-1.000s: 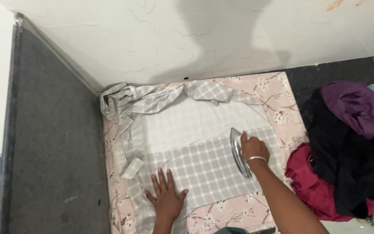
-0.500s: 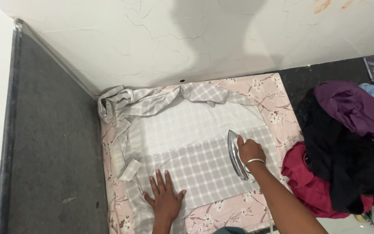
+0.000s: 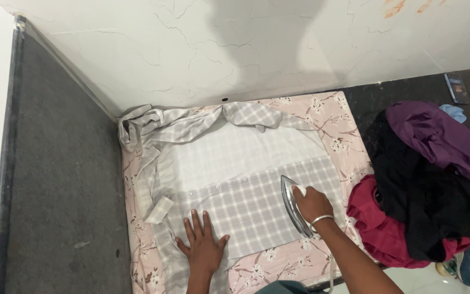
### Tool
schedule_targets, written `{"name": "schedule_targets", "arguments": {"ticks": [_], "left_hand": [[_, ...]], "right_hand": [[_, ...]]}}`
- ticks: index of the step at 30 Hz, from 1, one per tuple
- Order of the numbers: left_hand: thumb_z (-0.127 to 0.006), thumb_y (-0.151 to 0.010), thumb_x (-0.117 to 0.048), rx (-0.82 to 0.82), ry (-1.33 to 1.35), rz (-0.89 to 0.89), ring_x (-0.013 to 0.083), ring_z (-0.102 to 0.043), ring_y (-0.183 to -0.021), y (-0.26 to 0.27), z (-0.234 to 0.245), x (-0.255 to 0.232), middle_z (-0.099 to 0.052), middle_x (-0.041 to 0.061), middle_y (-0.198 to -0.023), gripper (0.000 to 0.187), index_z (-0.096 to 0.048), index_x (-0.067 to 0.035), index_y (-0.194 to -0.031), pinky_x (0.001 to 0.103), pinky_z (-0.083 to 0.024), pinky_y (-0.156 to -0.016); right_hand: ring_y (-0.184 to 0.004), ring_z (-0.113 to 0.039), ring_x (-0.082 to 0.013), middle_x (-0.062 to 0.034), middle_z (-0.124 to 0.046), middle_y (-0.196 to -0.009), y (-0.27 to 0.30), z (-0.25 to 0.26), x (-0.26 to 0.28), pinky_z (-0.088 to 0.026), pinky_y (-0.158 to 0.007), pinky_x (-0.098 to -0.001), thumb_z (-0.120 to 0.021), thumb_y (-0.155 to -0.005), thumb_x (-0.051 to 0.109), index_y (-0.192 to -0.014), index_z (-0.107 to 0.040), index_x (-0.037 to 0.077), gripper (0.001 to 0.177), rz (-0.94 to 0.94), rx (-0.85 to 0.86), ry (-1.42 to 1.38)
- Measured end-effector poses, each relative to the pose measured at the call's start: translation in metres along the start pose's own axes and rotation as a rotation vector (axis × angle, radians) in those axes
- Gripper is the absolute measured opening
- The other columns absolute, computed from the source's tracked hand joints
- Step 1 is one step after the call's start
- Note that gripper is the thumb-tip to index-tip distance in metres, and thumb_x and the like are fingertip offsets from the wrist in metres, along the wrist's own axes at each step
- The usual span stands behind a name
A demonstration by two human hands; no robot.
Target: The person irons a checkered shirt laid out on a floral-patterned ironing board. They use a white electric iron, moving it back and forth across the shirt's body and sleeves, and periodically repositioning the garment to access different sections.
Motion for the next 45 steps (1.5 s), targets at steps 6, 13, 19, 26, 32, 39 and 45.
{"name": "schedule_targets", "arguments": {"ticks": [6,13,19,26,32,39,45], "left_hand": [[-0.06,-0.092,-0.064,-0.012,0.008,-0.007,0.0297,0.015,-0.158,0.001,0.002,0.0,0.015,0.003,-0.173,0.099,-0.004,-0.024,-0.164,0.07,0.003,-0.12],[-0.06,-0.093,-0.062,0.008,0.011,0.004,0.0294,0.015,-0.159,0.001,0.003,-0.001,0.015,0.002,-0.173,0.099,-0.004,-0.025,-0.164,0.069,0.004,-0.12],[-0.059,-0.092,-0.064,0.026,0.011,0.008,0.03,0.016,-0.158,0.0,0.004,-0.001,0.016,0.003,-0.173,0.099,-0.003,-0.025,-0.164,0.07,0.005,-0.12],[-0.057,-0.093,-0.065,0.023,-0.003,0.001,0.0305,0.016,-0.158,0.001,0.003,-0.001,0.016,0.003,-0.173,0.098,-0.004,-0.023,-0.164,0.071,0.004,-0.119],[-0.056,-0.094,-0.065,0.021,0.01,-0.006,0.0301,0.016,-0.158,0.003,0.005,-0.001,0.015,0.003,-0.173,0.097,-0.003,-0.023,-0.164,0.071,0.003,-0.119],[-0.057,-0.095,-0.063,0.029,0.027,-0.014,0.0299,0.017,-0.158,0.002,0.007,-0.002,0.016,0.004,-0.172,0.098,-0.001,-0.023,-0.164,0.071,0.005,-0.119],[-0.058,-0.094,-0.063,0.007,0.007,-0.012,0.0297,0.015,-0.158,0.003,0.004,-0.001,0.015,0.003,-0.173,0.098,-0.003,-0.023,-0.164,0.07,0.004,-0.12]], "right_hand": [[-0.103,-0.072,-0.0461,-0.0291,-0.074,-0.106,-0.006,0.0,-0.013,-0.056,-0.092,-0.0525,-0.051,-0.096,0.055,-0.108,-0.072,0.002,0.058,0.014,-0.056,0.051],[-0.11,-0.068,-0.0488,-0.0322,-0.071,-0.114,-0.037,0.016,-0.041,-0.055,-0.095,-0.054,-0.051,-0.099,0.054,-0.112,-0.073,-0.001,0.062,-0.114,-0.149,0.036],[-0.109,-0.067,-0.0508,-0.0343,-0.07,-0.112,-0.065,0.02,-0.066,-0.055,-0.095,-0.0549,-0.052,-0.098,0.055,-0.108,-0.075,-0.003,0.063,-0.133,-0.221,0.025],[-0.108,-0.067,-0.0523,-0.0378,-0.07,-0.107,-0.107,0.012,-0.089,-0.053,-0.098,-0.0544,-0.054,-0.097,0.057,-0.102,-0.075,-0.009,0.069,-0.058,-0.275,0.017],[-0.106,-0.067,-0.0531,-0.0373,-0.07,-0.105,-0.106,0.004,-0.092,-0.053,-0.097,-0.0539,-0.055,-0.096,0.055,-0.1,-0.075,-0.009,0.067,0.015,-0.243,0.008],[-0.102,-0.07,-0.05,-0.0326,-0.072,-0.102,-0.064,0.004,-0.066,-0.055,-0.094,-0.0531,-0.054,-0.096,0.053,-0.101,-0.075,-0.004,0.061,0.095,-0.135,0.083],[-0.099,-0.071,-0.0491,-0.0332,-0.072,-0.099,-0.036,0.007,-0.046,-0.057,-0.091,-0.0515,-0.054,-0.096,0.051,-0.105,-0.074,-0.004,0.059,0.113,-0.085,0.035]]}}
Point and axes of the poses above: each hand's wrist, its own y-axis away from the middle knuckle, its own z-axis out of the back of the hand, x = y × z, the point moved 5 cm from there along -y, towards the middle knuckle
